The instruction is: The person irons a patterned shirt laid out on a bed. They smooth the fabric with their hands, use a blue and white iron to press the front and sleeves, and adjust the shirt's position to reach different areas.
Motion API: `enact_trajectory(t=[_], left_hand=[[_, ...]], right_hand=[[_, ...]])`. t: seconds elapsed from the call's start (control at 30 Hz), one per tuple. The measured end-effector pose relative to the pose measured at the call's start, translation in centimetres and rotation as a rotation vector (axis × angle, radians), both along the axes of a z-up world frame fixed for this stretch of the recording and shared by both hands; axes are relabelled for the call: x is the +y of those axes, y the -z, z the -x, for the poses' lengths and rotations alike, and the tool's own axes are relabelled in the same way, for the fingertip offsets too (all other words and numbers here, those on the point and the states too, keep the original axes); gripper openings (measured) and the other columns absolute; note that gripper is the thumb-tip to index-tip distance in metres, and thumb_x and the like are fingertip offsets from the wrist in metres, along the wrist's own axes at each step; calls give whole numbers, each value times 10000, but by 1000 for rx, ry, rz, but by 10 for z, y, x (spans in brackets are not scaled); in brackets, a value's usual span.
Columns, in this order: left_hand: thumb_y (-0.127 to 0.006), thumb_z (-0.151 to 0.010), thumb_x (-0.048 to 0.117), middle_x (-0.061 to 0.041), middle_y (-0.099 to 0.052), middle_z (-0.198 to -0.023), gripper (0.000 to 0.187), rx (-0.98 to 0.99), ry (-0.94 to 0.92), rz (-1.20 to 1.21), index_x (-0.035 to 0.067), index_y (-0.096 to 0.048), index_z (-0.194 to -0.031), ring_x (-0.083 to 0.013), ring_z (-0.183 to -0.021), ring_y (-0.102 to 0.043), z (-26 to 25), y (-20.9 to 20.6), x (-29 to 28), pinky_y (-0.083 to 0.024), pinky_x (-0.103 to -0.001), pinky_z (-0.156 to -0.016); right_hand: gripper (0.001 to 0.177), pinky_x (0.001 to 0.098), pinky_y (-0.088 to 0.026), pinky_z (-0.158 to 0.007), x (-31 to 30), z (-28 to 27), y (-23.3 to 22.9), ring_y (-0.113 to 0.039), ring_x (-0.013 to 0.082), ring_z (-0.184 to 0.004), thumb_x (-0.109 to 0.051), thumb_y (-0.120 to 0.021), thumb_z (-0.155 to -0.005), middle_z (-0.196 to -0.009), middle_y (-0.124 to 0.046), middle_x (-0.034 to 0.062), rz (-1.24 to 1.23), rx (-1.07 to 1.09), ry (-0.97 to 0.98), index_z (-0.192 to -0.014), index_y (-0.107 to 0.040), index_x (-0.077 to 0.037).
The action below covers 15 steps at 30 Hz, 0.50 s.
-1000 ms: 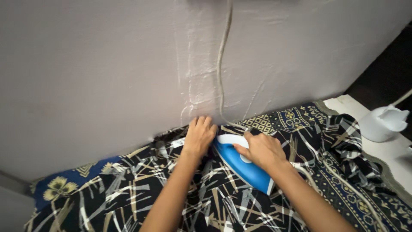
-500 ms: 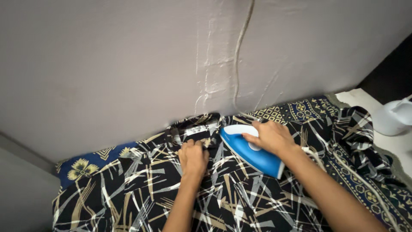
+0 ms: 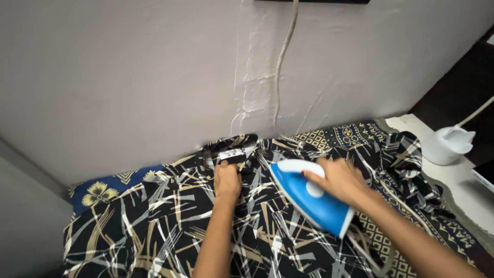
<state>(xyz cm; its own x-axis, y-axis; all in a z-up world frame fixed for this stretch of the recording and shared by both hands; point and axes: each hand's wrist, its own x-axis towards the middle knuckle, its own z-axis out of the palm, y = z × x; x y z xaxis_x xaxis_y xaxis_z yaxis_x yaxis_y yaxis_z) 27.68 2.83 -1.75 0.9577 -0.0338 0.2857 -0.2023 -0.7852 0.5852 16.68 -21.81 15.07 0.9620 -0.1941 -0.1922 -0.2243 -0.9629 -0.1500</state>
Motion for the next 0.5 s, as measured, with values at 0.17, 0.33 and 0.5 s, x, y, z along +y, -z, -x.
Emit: enact_trajectory(t=[0.17, 0.33, 0.5], left_hand=[[-742, -776, 78, -188, -692, -1083, 185, -14, 5, -11, 78, -781, -957, -405, -1038, -657, -11, 8, 2, -546, -481, -900], [-753, -746, 86, -207, -728, -1046, 237, 114, -1, 59, 106, -786, -979, -401, -1014, -689, -31, 12, 6, -540, -476, -910], [-738, -790, 123, -213, -738, -1022, 216, 158, -12, 139, 126, -793, -1000, -398, -991, -706, -34, 19, 14, -551, -460, -924]], right_hand=[[567, 442, -629, -699, 33, 41, 24, -765, 281, -736, -638, -523, -926, -823, -763, 127, 100, 89, -53, -1266, -632, -198], [554, 500, -589, -749, 65, 25, 21, -761, 316, -815, -649, -524, -912, -829, -781, 127, 85, 51, -100, -1148, -685, -174], [575, 521, -584, -772, 81, 0, 21, -737, 389, -883, -651, -567, -899, -904, -746, 187, 98, -83, -108, -1135, -705, -145]])
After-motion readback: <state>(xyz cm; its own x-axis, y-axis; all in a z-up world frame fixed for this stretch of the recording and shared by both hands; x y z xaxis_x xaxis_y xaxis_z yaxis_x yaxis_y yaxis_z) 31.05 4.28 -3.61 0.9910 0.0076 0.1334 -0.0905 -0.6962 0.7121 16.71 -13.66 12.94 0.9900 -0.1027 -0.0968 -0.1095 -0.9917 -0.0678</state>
